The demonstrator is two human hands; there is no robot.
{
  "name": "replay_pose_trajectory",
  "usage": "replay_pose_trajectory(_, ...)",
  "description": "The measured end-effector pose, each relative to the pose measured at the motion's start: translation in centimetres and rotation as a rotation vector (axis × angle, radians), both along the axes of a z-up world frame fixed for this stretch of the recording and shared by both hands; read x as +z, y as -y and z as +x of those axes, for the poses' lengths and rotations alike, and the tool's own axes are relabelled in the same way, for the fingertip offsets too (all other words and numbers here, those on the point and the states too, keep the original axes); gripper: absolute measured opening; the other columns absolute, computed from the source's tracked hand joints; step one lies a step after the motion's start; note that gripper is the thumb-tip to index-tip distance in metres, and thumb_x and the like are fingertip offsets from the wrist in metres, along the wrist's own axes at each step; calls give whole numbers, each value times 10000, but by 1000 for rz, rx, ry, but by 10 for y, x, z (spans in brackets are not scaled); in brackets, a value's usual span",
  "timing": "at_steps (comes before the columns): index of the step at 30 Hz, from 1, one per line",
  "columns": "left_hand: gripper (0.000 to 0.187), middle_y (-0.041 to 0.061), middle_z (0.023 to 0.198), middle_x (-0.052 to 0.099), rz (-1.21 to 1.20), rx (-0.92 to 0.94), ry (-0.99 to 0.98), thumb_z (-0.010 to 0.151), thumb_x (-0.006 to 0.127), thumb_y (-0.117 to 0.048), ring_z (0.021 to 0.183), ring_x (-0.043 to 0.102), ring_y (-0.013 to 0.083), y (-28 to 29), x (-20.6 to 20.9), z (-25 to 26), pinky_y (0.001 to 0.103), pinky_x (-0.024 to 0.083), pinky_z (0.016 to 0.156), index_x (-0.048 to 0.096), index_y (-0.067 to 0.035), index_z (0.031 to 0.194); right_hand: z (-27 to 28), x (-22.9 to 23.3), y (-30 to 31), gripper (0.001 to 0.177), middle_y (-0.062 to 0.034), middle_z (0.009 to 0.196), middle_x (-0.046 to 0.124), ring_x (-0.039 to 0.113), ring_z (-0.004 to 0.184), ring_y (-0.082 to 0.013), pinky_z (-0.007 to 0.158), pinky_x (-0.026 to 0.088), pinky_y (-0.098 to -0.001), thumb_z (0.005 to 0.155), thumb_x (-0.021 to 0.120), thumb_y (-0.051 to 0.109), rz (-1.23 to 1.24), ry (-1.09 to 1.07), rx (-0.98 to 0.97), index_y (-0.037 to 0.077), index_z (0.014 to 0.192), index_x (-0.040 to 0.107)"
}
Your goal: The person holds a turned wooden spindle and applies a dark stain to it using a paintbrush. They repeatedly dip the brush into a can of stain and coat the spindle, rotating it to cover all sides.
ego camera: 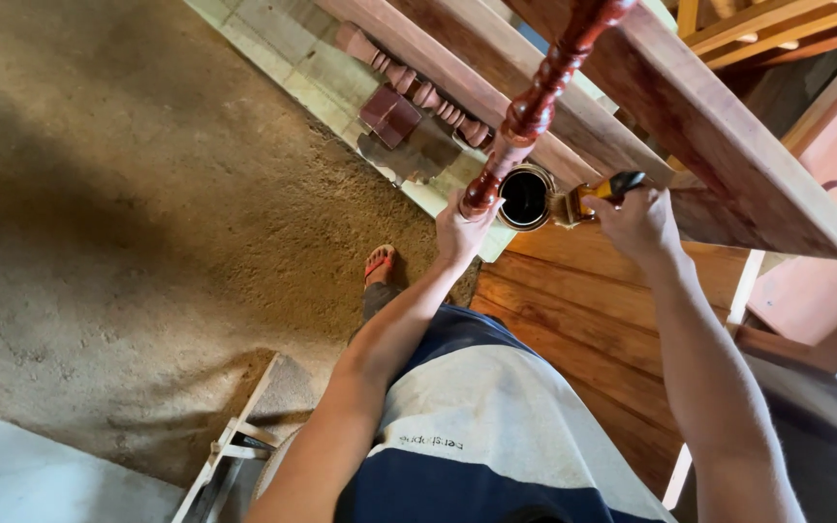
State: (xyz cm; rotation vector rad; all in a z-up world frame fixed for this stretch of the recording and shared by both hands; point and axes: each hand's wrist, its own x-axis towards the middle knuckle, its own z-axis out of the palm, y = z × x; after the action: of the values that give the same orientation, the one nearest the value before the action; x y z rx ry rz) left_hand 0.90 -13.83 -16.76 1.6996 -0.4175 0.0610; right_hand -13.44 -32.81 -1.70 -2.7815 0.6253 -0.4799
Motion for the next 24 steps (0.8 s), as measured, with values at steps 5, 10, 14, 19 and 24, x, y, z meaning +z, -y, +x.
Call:
replay_pose_trajectory(5,530,100,628,653,35,-36,-33,694,936,-433,603,714,309,-8,7,6,352,571,578,548,-107,849,-21,39,-15,280,-129,841,660,646,823,-249,842,501,-378,1012,896,171,429,246,-40,-4,952,686)
replay_pose_trajectory(10,347,184,637,623,-29,-175,-156,920,751,-287,561,688,387,-35,73,17,409,546,509,489,-66,972,-8,50,-86,334,19,1034,647,628,942,-93,914,524,-259,936,883,95,810,643,-466,169,1043,575)
replay_pose_trajectory(14,326,129,622,619,-87,-251,-205,977,697,-244,501,680,261,-45,74,4,360,545,459,445,-47,1039,11,67,-139,365,-120,1030,709,658,907,-150,838,492,-281,866,858,-26,924,882,-409,93,890,515)
replay_pose_trajectory(19,310,31,553,601,-129,-230,-169,955,714,-274,447,639,166,-64,102,6,277,494,416,481,-76,1007,-5,59,-141,275,-102,982,658,640,927,-147,890,531,-293,910,833,7,1017,1110,-378,44,980,569)
replay_pose_trajectory(24,209,107,503,490,-45,-262,44,971,652,-164,412,591,184,-83,113,-1,219,449,447,459,-87,992,-2,83,-160,274,-213,990,686,706,1037,-324,930,516,-387,827,881,-6,903,974,-127,-20,934,629)
